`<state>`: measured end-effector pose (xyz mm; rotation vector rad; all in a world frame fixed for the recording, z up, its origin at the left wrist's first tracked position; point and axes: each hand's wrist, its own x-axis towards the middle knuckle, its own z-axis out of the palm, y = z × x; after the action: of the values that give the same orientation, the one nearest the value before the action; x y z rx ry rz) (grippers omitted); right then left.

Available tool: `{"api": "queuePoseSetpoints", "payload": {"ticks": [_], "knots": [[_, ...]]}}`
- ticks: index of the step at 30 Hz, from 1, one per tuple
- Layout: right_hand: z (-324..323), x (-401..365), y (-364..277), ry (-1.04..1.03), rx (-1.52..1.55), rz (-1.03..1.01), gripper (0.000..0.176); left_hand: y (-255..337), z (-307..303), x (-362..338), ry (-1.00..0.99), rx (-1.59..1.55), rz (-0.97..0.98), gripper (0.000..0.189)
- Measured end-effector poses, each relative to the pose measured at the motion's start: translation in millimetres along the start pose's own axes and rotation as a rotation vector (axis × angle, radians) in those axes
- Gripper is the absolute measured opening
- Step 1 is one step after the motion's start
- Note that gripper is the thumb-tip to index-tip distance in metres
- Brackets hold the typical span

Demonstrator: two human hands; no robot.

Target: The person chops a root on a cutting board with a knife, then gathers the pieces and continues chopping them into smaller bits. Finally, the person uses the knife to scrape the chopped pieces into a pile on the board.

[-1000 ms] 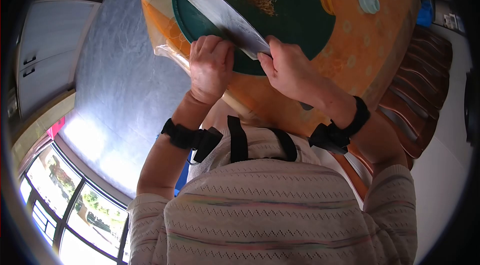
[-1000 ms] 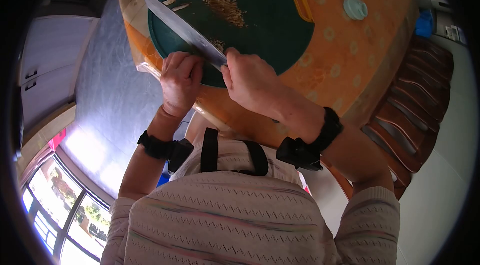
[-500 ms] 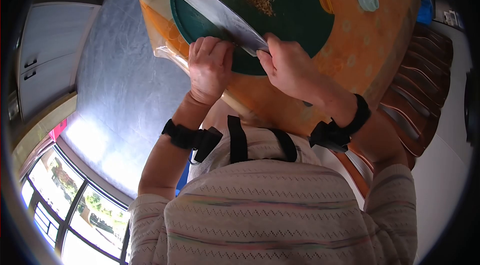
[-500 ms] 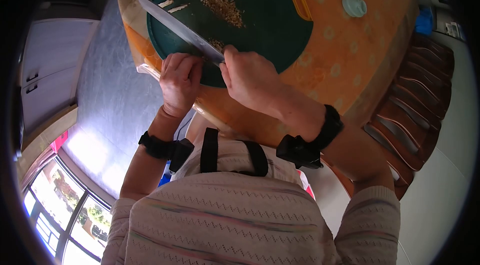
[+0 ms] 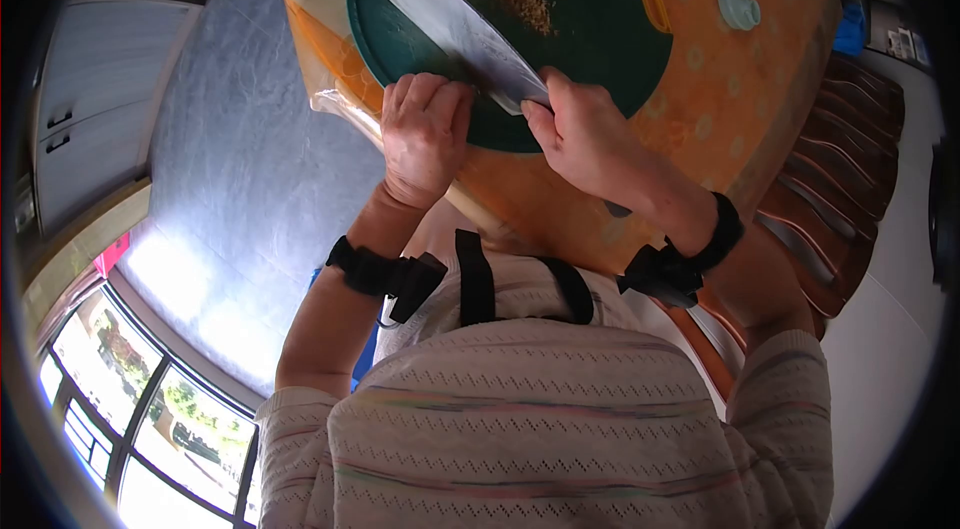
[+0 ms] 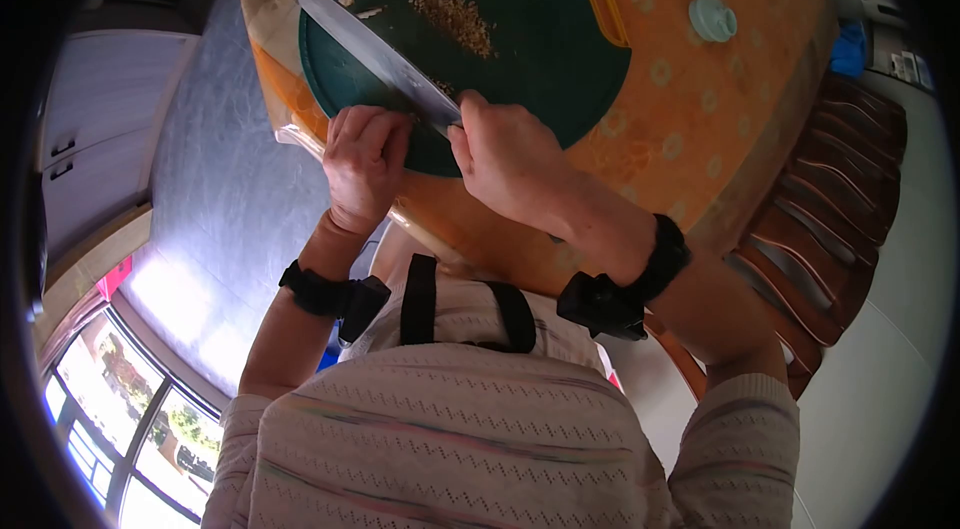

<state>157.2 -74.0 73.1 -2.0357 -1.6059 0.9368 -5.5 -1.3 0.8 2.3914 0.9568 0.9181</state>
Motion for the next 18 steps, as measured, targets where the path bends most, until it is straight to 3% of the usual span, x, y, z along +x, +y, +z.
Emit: {"api": "queuePoseSetpoints", "payload": {"ticks": [7, 13, 18], "knots": [[11, 1, -7, -0.049, -0.043, 0.053, 0.016, 0, -3, 1, -0.007, 0.007, 0.013, 0.014], [10, 2, 4, 0.023, -0.038, -0.047, 0.015, -3, 1, 1, 0.003, -0.016, 0.059, 0.013], [-15, -5, 5, 0.105, 0.011, -0.011, 0.017, -2, -1, 2, 0.009, -0.020, 0.043, 0.014]]}}
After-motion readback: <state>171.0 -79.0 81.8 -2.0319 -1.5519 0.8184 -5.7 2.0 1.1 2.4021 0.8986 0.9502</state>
